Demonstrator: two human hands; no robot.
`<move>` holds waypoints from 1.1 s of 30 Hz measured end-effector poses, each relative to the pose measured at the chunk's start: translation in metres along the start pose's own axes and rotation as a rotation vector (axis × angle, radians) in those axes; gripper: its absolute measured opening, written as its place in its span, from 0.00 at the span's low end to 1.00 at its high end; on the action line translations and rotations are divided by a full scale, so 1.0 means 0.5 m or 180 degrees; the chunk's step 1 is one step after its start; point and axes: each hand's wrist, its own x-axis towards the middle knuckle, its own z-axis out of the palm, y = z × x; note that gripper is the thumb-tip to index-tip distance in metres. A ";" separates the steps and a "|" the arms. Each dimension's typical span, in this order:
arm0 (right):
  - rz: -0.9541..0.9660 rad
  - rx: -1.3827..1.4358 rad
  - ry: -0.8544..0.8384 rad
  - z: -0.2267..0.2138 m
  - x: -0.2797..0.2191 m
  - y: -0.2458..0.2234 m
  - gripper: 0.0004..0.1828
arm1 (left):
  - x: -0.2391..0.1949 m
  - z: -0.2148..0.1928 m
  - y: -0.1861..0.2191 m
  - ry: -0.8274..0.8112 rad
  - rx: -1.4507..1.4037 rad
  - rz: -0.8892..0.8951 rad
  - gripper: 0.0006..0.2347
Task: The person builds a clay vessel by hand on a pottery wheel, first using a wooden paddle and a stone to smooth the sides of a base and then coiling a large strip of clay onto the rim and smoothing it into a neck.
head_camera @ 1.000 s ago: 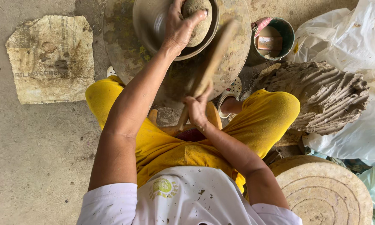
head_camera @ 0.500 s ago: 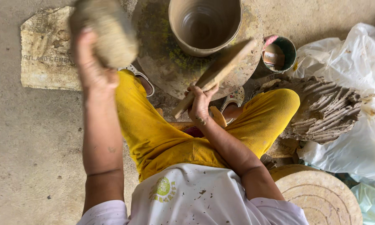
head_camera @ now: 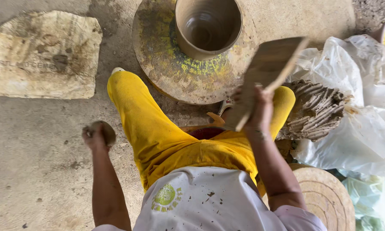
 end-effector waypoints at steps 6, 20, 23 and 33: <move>-0.1402 -0.0543 0.0222 -0.173 -0.046 -0.179 0.12 | -0.033 0.042 -0.225 -0.0377 0.1889 0.0033 0.31; -0.2009 -0.2076 0.3455 -0.725 -0.318 -0.285 0.49 | -0.059 0.072 -0.272 -0.1365 0.4817 0.1009 0.31; -0.1675 -0.2166 0.4105 -0.772 -0.418 -0.218 0.50 | -0.008 0.041 -0.194 -0.1315 0.4352 0.1148 0.29; 0.0975 -0.3351 0.5790 -0.901 -0.643 0.058 0.53 | 0.084 0.193 0.183 -0.0338 0.1416 0.0653 0.19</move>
